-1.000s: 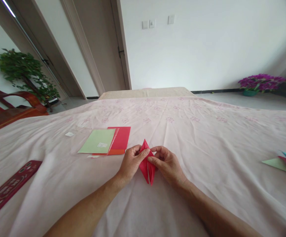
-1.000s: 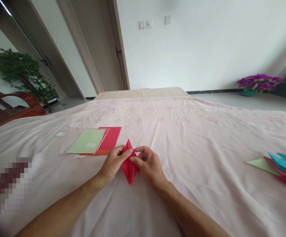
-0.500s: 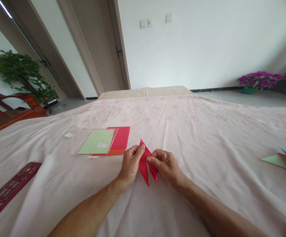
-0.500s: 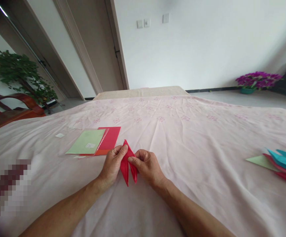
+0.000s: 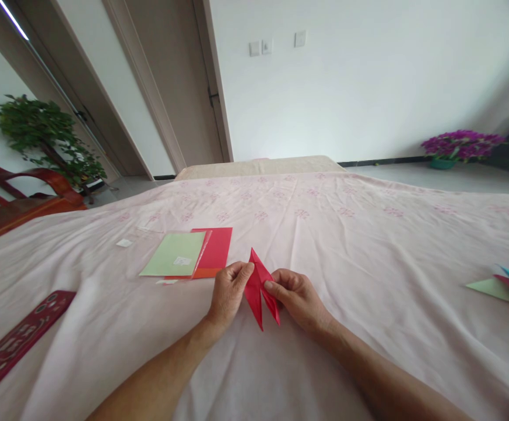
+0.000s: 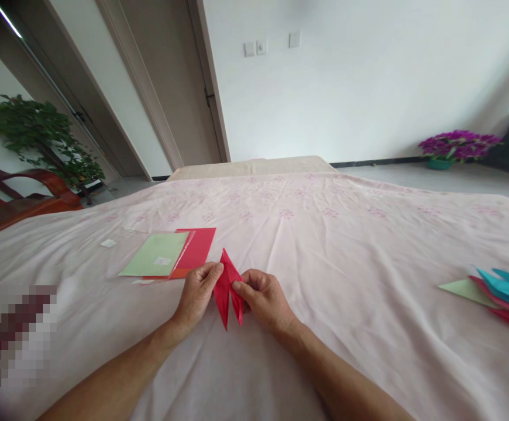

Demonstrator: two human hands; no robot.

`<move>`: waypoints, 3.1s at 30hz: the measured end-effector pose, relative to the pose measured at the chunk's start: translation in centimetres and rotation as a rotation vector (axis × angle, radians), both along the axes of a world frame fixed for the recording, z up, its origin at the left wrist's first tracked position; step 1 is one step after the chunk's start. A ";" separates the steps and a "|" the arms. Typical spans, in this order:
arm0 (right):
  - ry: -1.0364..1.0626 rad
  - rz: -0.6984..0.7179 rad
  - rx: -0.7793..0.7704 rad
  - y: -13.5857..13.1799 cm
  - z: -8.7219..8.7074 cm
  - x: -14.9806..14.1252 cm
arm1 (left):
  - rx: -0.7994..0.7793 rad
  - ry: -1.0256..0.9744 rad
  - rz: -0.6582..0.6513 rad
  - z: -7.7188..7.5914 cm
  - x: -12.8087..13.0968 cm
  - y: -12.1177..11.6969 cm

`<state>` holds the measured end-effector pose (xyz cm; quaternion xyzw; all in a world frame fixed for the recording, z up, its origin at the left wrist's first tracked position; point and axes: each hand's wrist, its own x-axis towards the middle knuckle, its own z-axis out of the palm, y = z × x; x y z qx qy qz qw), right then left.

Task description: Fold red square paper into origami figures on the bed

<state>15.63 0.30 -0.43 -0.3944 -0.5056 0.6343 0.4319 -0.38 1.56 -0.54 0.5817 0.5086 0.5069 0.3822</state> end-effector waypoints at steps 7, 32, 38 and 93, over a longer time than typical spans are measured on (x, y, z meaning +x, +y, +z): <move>0.032 -0.002 0.060 -0.1 0.3 0.0 | 0.053 -0.008 0.059 0.4 -0.4 -0.4; -0.296 -0.107 0.274 0.0 0.5 1.2 | 0.006 -0.036 -0.062 0.6 -0.4 -1.1; -0.410 -0.055 0.229 -0.2 0.4 0.6 | -0.012 -0.044 -0.013 0.4 0.0 -1.4; -0.740 -0.503 0.886 -0.4 1.2 1.4 | -0.128 -0.166 -0.033 0.8 1.5 -2.2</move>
